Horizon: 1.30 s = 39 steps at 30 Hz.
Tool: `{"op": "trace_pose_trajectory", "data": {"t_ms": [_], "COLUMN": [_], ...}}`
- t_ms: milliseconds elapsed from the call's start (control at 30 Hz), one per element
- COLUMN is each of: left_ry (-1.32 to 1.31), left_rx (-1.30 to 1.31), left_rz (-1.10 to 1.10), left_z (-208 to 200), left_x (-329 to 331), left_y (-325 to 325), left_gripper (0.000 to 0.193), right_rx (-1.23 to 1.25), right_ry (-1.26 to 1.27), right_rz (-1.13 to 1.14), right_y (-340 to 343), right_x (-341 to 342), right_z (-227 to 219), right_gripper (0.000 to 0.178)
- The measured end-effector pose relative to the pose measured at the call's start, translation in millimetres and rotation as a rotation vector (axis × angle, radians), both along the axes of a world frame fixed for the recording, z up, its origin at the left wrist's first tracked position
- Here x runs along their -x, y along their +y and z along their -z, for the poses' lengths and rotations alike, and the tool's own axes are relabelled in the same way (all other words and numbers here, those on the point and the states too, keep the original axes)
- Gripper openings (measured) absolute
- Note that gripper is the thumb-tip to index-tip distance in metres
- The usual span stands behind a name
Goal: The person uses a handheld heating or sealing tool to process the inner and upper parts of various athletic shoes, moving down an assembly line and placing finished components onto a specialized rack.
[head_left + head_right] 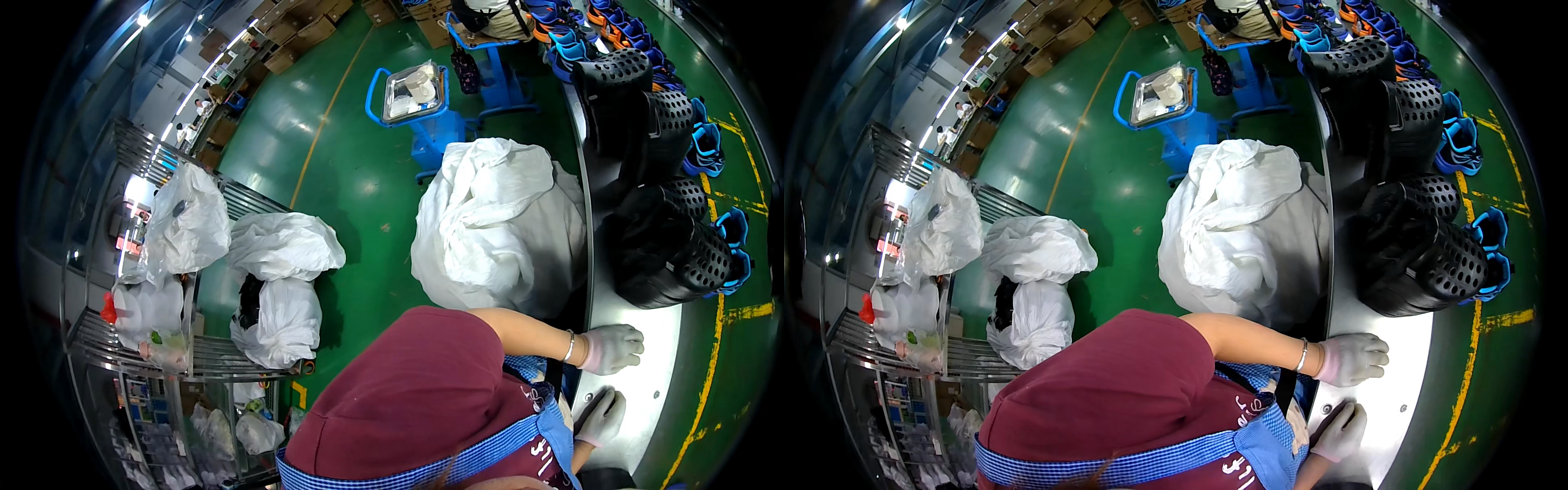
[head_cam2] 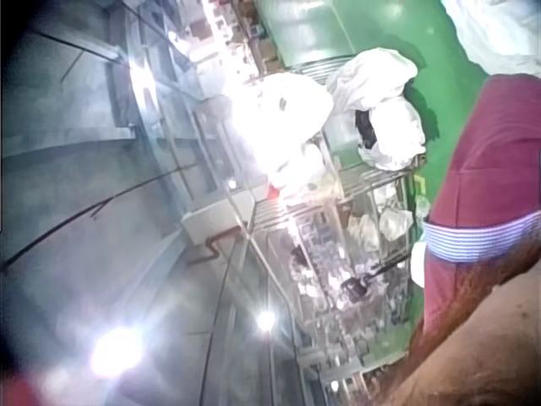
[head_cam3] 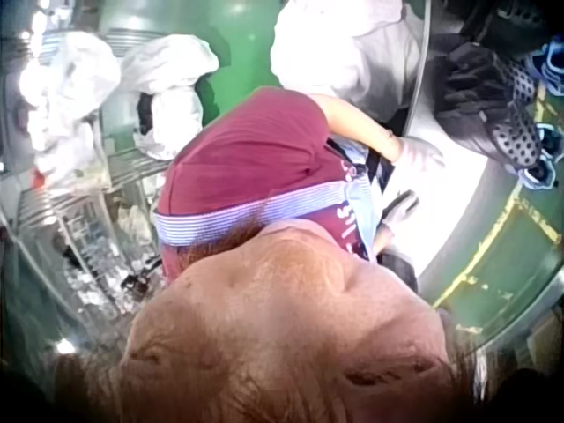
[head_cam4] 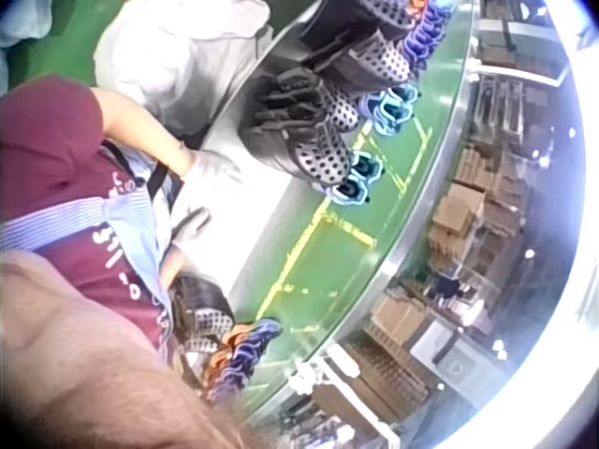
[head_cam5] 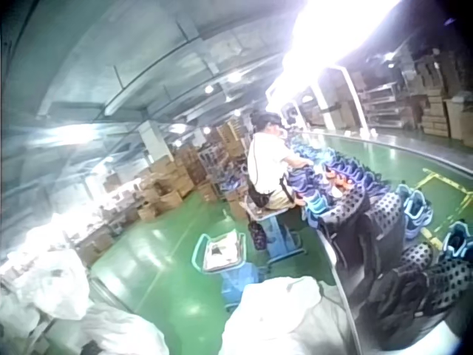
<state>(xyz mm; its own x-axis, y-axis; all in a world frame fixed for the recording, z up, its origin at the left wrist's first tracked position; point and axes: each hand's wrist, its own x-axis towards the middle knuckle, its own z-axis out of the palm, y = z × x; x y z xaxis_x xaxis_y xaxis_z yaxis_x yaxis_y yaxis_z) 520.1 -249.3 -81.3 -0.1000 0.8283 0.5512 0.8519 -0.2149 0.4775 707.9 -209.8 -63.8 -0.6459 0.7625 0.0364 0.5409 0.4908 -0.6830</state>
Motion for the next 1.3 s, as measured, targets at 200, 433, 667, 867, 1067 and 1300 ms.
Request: {"op": "trace_pose_trajectory", "data": {"t_ms": [200, 433, 667, 867, 1067, 1300], "left_ry": [0.062, 0.157, 0.227, 0.188, 0.176, 0.166], "left_rx": [0.012, 0.031, 0.076, 0.06, 0.08, 0.051], "left_rz": [0.0, -0.015, -0.02, -0.023, -0.012, -0.016], "left_z": [1.8, 0.6, -2.2, -5.0, -5.6, 3.4], "left_x": [-1.0, -4.5, -4.7, -4.6, -4.7, -6.2], "left_y": [1.7, 3.7, 5.2, 4.3, 5.8, 8.1], "left_gripper": [0.019, 0.026, 0.028, 0.028, 0.029, 0.029], "right_rx": [0.029, 0.027, -0.014, -0.049, -0.023, 0.015], "right_ry": [-0.031, -0.03, 0.014, -0.002, -0.006, 0.038], "right_rz": [0.021, 0.021, 0.008, -0.001, 0.017, 0.013], "right_y": [-2.4, -6.2, -3.8, -2.1, -2.1, -3.6], "right_x": [3.1, 5.0, 2.0, 0.1, 0.7, 0.6], "right_z": [-6.8, -14.0, -6.5, -2.4, -4.2, -4.6], "right_gripper": [0.021, 0.021, 0.019, 0.019, 0.019, 0.017]}}
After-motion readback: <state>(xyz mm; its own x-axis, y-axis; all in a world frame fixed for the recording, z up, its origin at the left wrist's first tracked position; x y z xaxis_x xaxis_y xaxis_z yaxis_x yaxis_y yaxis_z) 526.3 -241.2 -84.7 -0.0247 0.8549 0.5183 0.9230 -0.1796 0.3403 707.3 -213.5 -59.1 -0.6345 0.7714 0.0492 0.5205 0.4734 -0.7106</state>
